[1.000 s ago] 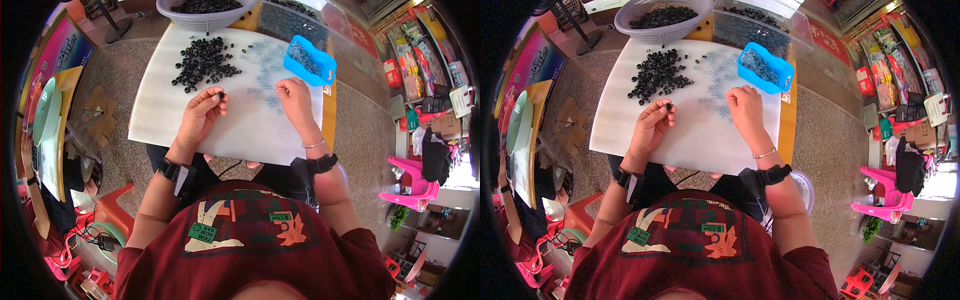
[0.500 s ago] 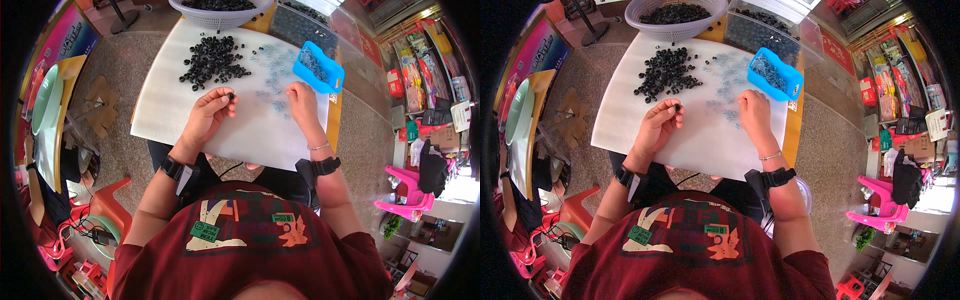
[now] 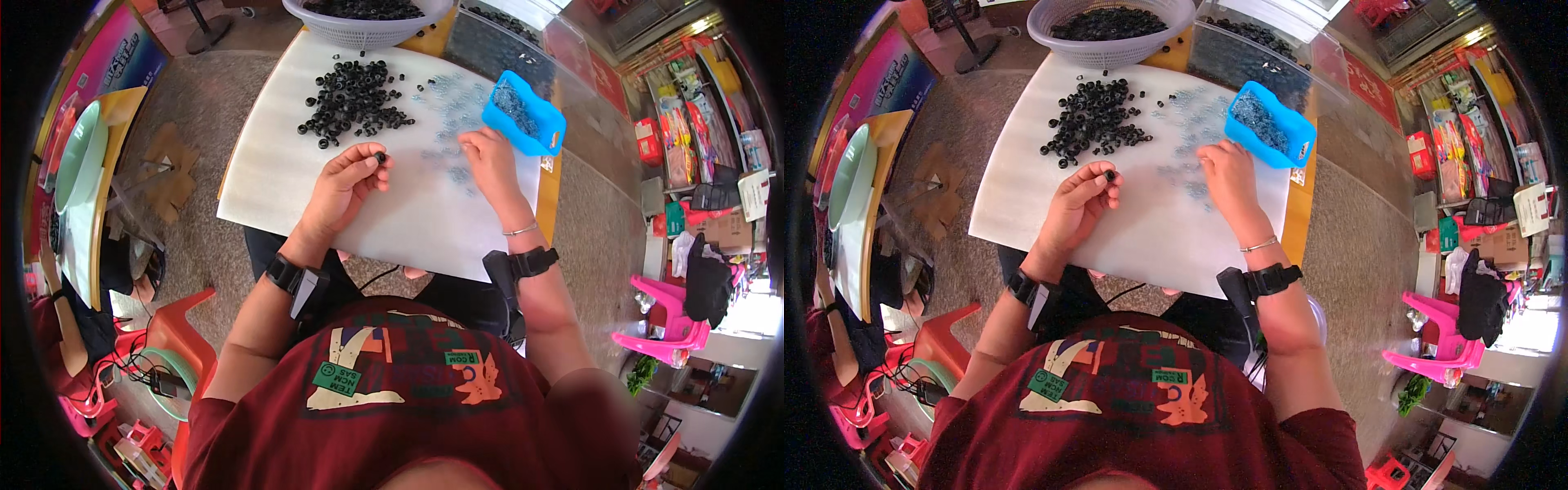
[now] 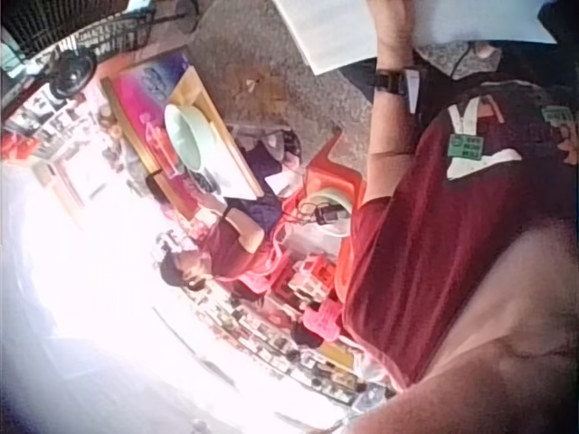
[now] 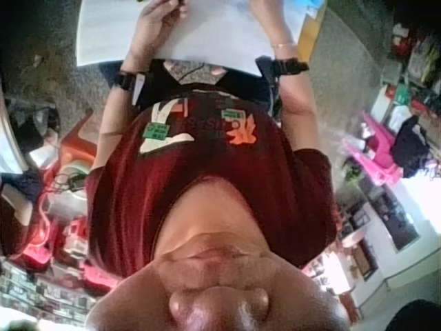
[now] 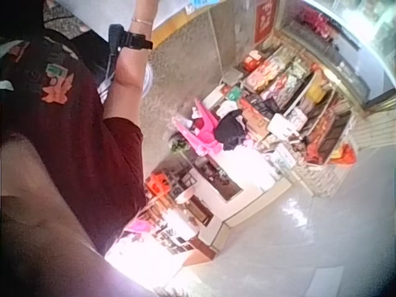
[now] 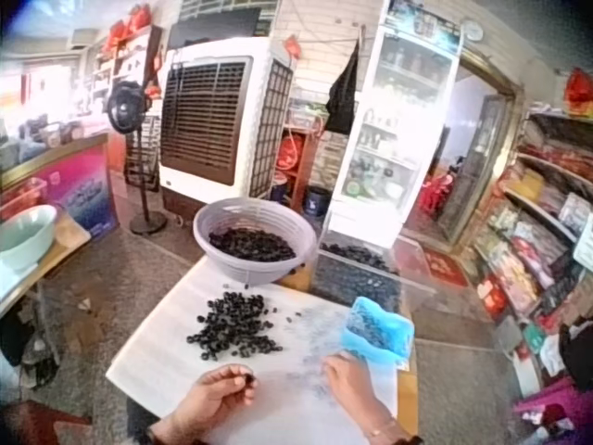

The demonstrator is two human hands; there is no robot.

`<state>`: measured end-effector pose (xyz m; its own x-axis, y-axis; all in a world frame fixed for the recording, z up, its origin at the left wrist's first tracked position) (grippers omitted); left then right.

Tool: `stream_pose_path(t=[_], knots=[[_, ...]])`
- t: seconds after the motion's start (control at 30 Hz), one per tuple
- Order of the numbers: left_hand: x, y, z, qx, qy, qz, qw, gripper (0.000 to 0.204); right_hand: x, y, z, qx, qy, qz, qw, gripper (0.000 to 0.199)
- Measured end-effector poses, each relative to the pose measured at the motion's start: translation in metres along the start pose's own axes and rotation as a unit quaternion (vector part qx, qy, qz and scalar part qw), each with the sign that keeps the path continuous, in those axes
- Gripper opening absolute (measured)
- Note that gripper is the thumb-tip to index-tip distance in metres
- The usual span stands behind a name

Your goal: Assembling small black plastic circular components by manually inserting blue plastic pins.

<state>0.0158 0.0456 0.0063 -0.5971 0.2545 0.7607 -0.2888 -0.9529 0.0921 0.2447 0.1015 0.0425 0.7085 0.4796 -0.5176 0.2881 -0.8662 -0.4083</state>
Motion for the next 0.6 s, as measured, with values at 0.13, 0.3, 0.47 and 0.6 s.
stream_pose_path(t=[0.13,0.3,0.47,0.6], knots=[[0.0,0.0,-0.001,-0.003,0.011,0.003,1.0,0.019,-0.003,-0.001,0.001,-0.019,-0.001,-0.004,1.0,0.006],[0.0,0.0,-0.003,0.002,0.009,-0.007,1.0,0.021,-0.024,-0.006,-0.01,0.034,-0.058,0.021,0.998,0.006],[0.001,0.001,-0.002,0.004,0.011,-0.018,1.0,0.024,-0.1,-0.011,0.011,-0.012,-0.196,0.017,0.98,0.006],[-0.001,0.0,-0.004,-0.008,0.016,-0.008,1.0,0.025,-0.122,-0.013,0.028,-0.023,-0.18,-0.036,0.983,0.004]])
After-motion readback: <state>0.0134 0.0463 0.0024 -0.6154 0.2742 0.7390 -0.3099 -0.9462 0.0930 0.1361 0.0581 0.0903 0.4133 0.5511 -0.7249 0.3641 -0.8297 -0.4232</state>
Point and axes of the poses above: each hand's wrist, its own y-axis away from the middle knuckle, its own z-axis out of the palm, x = y × z, the point moved 6 cm from there along -y, towards the middle knuckle, and after that the axes turned 7 degrees about -y, right-handed, at the moved point
